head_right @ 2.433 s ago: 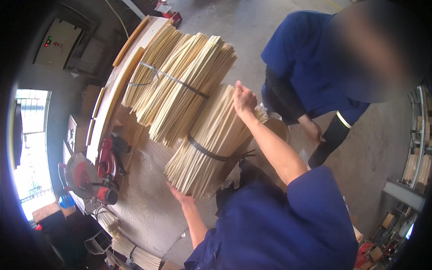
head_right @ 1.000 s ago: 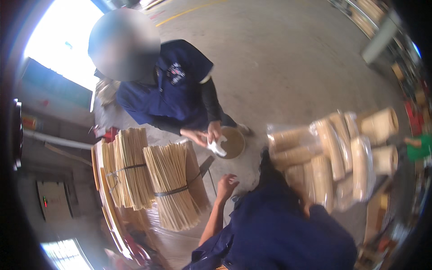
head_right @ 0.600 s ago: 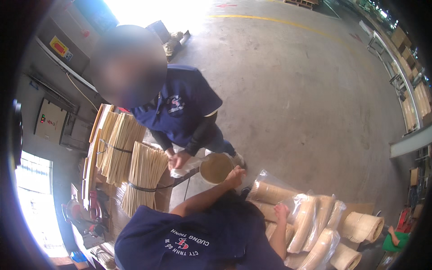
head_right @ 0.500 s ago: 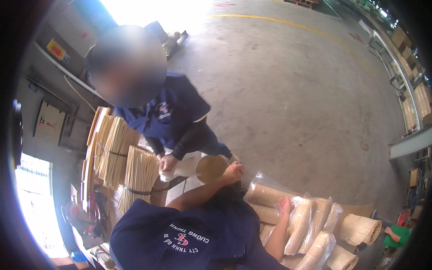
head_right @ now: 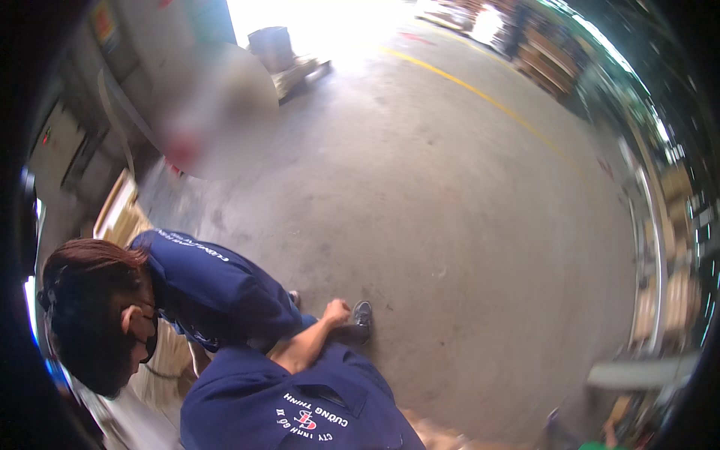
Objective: The person gathers thin wooden sticks from a pile on a workbench, aligns them into bundles, and secures each bundle with a black zip tie. The person then places the finished bundles onto a stack on the bench.
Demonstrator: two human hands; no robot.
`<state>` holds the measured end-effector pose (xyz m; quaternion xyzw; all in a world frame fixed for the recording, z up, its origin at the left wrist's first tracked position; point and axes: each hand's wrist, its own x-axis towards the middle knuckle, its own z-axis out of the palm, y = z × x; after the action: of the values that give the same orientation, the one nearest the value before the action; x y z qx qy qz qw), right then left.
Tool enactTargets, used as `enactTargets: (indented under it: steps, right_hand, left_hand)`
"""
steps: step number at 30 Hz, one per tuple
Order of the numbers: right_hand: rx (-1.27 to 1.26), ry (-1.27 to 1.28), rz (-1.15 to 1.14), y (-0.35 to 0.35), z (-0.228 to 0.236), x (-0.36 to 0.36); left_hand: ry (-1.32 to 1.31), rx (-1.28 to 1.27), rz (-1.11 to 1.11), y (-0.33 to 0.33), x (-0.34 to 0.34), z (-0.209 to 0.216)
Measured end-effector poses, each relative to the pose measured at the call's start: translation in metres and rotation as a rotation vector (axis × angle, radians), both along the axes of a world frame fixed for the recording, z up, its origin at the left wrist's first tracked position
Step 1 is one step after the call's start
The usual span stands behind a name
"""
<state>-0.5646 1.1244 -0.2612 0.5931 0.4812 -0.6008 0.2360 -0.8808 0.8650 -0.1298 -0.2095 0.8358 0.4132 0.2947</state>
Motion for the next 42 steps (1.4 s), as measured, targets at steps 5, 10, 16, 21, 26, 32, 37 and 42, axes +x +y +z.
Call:
enactTargets:
  steps: [5,10,16,21,26,32,37,42]
  right_hand:
    - [0.084,0.023,0.428,0.054,0.032,-0.208]
    - [0.307,0.068,0.559,0.112,0.095,-0.471]
    - [0.549,0.211,0.830,0.059,0.135,-0.790]
    - [0.210,0.383,0.945,-0.159,0.079,-0.941]
    - [0.019,0.359,1.745,-0.418,0.063,-0.948]
    - [-0.325,0.543,2.125,-0.697,0.077,-0.885]
    - [-0.161,0.386,2.435,-0.840,0.077,-0.891]
    - [-0.029,0.131,2.281,-0.942,0.069,-0.909]
  left_hand:
    - [0.038,0.001,0.387,-0.047,-0.120,0.007]
    - [0.255,0.207,0.553,-0.092,-0.205,0.022]
    - [0.139,0.185,1.144,-0.200,-0.228,0.010]
    - [0.187,0.004,1.543,-0.288,-0.205,0.014]
    - [0.502,0.290,1.970,-0.323,-0.184,0.008]
    - [0.644,0.027,2.184,-0.414,-0.150,-0.014]
    - [0.864,-0.869,2.215,-0.577,-0.126,0.038]
    - [0.164,-1.384,2.431,-0.626,-0.037,0.053]
